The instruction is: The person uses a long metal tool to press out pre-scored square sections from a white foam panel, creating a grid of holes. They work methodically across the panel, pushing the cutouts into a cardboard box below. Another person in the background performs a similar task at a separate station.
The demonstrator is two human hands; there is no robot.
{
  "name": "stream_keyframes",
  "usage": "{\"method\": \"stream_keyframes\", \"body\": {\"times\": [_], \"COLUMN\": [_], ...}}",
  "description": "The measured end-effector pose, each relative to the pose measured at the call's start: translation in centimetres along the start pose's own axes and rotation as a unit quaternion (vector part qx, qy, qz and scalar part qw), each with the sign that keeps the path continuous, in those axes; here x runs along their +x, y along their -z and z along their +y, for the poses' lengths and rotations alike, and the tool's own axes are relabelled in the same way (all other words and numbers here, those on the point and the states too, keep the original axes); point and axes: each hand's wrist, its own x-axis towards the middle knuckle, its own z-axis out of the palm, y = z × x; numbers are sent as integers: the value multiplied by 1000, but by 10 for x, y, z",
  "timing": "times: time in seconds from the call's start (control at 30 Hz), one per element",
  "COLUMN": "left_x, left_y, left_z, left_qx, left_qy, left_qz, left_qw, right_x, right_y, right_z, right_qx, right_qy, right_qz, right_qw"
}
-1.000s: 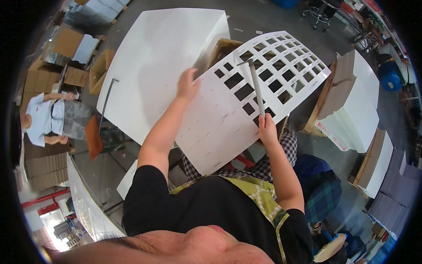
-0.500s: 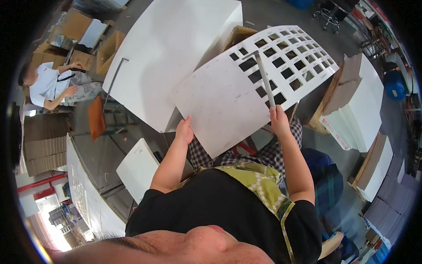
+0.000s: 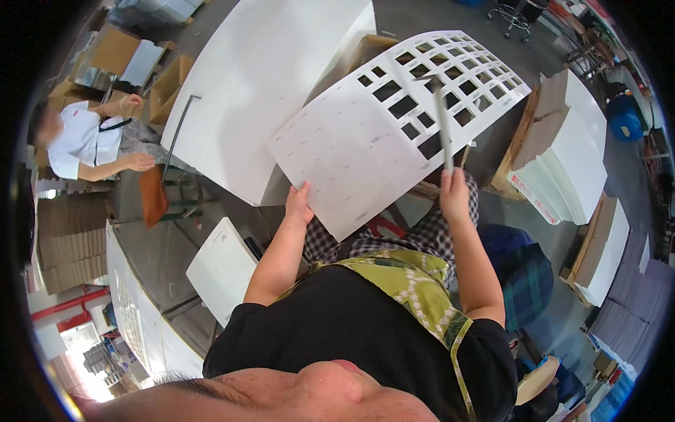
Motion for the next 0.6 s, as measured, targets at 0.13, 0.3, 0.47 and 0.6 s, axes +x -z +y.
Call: {"method": "stream_keyframes", "body": {"times": [0.13, 0.3, 0.47, 0.6], "left_x": [-15, -22, -23, -28], "left_y": [-18, -30, -33, -45], "left_z": [4, 7, 7, 6], "left_qx": [7, 6, 16, 13], "left_qy": [15, 6, 3, -13], "left_qz": [39, 29, 10, 16], "left_qw": [999, 1000, 1000, 1000], "right_x": [58, 135, 192, 210], "right_y": [30, 34, 32, 18], "right_z": [52, 89, 112, 127], "right_qx": [-15, 204, 321, 391], "right_qy": [-61, -226, -254, -211], "right_qz": [85, 135, 201, 198], "right_qw": [994, 943, 890, 874]}}
